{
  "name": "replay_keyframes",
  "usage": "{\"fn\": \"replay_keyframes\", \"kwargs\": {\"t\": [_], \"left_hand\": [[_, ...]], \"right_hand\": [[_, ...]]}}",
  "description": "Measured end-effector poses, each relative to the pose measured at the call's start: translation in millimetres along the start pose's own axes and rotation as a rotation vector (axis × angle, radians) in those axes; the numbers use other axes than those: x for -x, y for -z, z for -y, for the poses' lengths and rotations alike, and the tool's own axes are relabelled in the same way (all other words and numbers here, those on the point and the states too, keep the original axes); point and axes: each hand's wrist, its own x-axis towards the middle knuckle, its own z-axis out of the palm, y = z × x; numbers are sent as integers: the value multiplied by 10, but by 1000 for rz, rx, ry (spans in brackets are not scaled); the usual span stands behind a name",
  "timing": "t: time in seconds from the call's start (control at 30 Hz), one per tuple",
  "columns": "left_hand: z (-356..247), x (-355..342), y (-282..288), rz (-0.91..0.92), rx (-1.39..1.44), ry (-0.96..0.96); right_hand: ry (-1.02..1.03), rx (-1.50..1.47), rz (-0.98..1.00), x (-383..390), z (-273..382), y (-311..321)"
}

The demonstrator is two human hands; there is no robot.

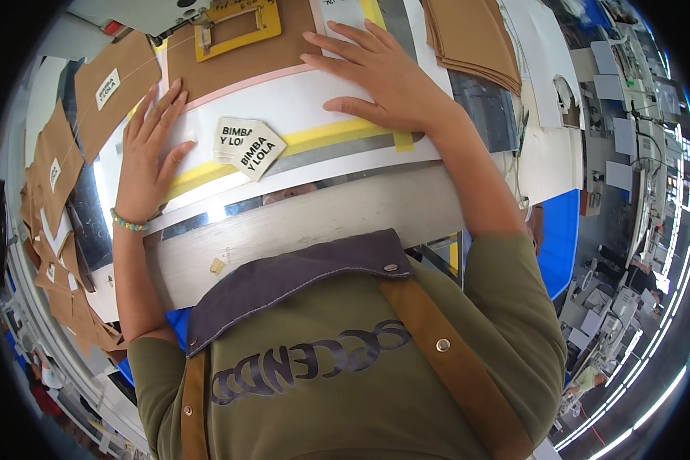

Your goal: Sewing brand labels onto leather panels using an industrial sewing machine and a positioning template.

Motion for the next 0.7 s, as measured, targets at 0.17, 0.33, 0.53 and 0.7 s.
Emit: {"fn": "replay_keyframes", "kwargs": {"t": [0.17, 0.33, 0.53, 0.7], "left_hand": [[39, 29, -32, -3, -19, 2], [22, 15, -10, -61, 27, -28], [-100, 12, 192, -49, 73, -43], [-103, -48, 329, -62, 136, -29]], "right_hand": [[58, -41, -72, -45, 115, 43], [263, -109, -165, -222, 619, 115], [501, 109, -335, -421, 780, -27], [317, 221, -610, -801, 524, 144]]}}
